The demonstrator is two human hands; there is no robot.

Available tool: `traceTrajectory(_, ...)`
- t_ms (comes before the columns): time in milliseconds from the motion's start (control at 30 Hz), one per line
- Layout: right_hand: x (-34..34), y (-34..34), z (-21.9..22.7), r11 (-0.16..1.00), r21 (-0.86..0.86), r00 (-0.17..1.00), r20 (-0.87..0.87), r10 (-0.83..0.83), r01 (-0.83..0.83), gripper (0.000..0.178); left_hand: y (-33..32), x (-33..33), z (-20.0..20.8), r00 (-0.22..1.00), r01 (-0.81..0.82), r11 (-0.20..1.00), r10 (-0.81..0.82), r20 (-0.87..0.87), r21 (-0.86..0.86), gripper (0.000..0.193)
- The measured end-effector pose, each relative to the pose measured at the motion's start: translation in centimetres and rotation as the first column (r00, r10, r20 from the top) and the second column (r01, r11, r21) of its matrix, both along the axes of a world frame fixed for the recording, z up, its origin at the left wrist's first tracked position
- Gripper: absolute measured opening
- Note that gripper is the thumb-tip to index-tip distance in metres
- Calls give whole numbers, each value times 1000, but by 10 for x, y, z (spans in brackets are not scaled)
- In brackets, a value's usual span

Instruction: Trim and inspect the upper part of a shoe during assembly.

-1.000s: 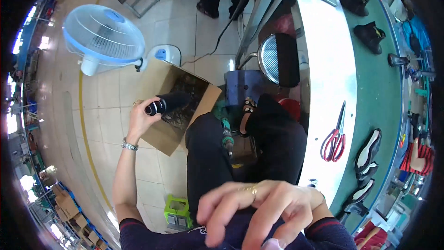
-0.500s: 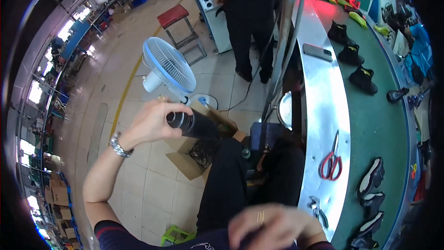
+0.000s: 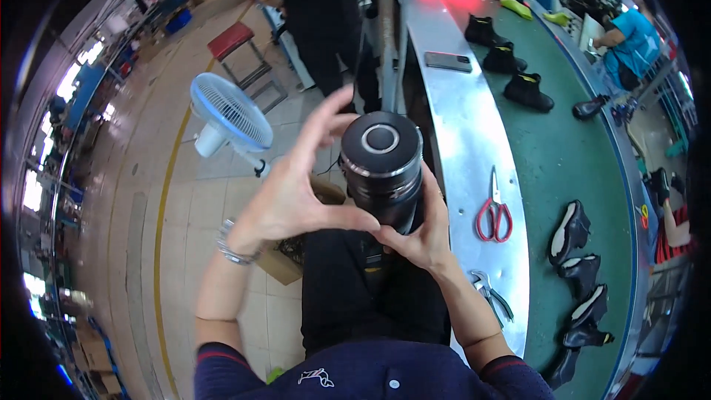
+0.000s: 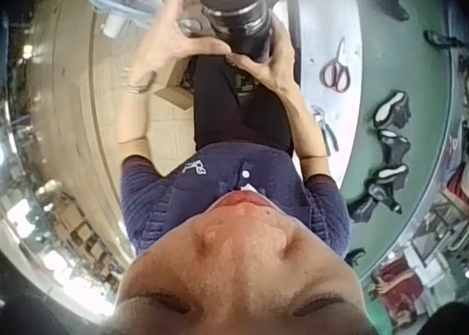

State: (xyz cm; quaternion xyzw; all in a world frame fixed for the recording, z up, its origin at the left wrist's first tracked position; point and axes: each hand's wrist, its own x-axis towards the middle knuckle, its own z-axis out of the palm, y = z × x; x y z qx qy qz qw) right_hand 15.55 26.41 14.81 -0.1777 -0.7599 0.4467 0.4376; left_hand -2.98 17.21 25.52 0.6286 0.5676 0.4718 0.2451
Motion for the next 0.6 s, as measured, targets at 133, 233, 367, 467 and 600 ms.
traceTrajectory(133, 14, 12, -1, 1000, -10, 999, -42, 24, -25, 95, 21, 51, -70, 903, 28, 997, -55, 426, 70, 101)
traceTrajectory(233, 37, 19, 7, 995, 97, 983, 181, -11, -6, 95, 32, 68, -87, 920, -68, 998, 68, 385, -16, 87)
traceTrajectory(367, 81, 36, 37, 995, -77, 976, 199, 83, -69, 84, 34, 73, -90, 962, -262, 959, 269, -54, 106, 84)
traceTrajectory(467, 77, 32, 69, 988, -120, 973, 221, -70, 98, 76, 37, 77, -104, 873, -281, 915, 368, -318, 289, 86)
traceTrajectory(600, 50, 27, 79, 941, 224, 858, 398, -324, 252, 59, 40, 83, -106, 763, -249, 876, 441, -473, 414, 90)
